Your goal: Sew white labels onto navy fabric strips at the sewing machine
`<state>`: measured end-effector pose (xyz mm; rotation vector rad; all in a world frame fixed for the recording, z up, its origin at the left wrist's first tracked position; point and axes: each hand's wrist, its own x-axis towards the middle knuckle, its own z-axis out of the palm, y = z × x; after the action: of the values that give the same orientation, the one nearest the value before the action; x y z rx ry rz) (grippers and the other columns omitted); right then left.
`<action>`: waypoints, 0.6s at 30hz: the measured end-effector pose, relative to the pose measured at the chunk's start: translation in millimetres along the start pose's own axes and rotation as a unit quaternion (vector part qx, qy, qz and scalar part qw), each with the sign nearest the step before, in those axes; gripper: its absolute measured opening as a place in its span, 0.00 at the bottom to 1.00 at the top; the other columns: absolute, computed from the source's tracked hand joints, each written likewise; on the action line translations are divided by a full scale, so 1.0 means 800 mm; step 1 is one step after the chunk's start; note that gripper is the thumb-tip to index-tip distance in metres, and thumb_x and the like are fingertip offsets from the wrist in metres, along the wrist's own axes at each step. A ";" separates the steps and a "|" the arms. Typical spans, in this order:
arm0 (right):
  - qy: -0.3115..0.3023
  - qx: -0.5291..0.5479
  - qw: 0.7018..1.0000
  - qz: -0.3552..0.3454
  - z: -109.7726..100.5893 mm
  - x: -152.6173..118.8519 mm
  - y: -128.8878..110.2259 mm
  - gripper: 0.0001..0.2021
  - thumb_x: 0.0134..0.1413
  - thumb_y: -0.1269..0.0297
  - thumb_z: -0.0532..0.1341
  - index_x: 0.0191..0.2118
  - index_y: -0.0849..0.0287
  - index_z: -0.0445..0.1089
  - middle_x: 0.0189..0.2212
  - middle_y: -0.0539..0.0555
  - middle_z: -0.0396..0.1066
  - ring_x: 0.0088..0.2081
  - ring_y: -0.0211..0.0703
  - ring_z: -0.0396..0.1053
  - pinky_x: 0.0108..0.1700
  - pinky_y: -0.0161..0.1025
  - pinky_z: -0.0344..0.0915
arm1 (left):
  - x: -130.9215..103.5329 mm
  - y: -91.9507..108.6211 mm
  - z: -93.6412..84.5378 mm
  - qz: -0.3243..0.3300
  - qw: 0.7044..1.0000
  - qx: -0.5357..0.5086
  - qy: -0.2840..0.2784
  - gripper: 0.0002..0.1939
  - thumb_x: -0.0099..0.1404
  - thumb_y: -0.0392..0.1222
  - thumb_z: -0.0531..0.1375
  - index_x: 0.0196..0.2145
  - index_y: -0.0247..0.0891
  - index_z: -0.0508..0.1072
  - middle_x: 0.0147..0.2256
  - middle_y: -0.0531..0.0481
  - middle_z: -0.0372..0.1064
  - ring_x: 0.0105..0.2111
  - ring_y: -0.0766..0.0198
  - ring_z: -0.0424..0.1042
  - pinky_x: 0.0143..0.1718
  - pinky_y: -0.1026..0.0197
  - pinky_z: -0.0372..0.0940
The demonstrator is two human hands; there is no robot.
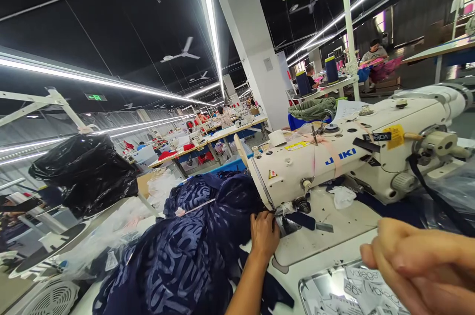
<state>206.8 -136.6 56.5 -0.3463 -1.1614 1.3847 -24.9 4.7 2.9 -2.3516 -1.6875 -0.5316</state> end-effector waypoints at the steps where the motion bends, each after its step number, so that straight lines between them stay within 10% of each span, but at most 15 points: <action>1: -0.006 -0.018 1.000 0.006 0.005 0.005 -0.004 0.07 0.46 0.61 0.63 0.34 0.46 0.72 0.18 0.52 0.57 0.23 0.41 0.58 0.34 0.47 0.56 | 0.000 0.000 -0.001 0.000 1.000 0.002 -0.001 0.10 0.57 0.32 0.51 0.34 0.38 0.70 0.37 0.48 0.70 0.41 0.59 0.67 0.45 0.54 0.51; 18: 0.064 0.218 0.972 0.058 0.008 0.052 0.035 0.09 0.41 0.65 0.68 0.29 0.65 0.72 0.17 0.47 0.62 0.22 0.31 0.61 0.36 0.38 0.57 | 0.019 -0.013 -0.002 0.051 0.998 0.028 0.004 0.16 0.59 0.35 0.45 0.37 0.39 0.71 0.41 0.45 0.71 0.42 0.56 0.68 0.43 0.53 0.54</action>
<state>176.3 -95.8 55.4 -0.1870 -0.7136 1.6485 -30.5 20.5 10.0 -2.3766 -1.5490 -0.4693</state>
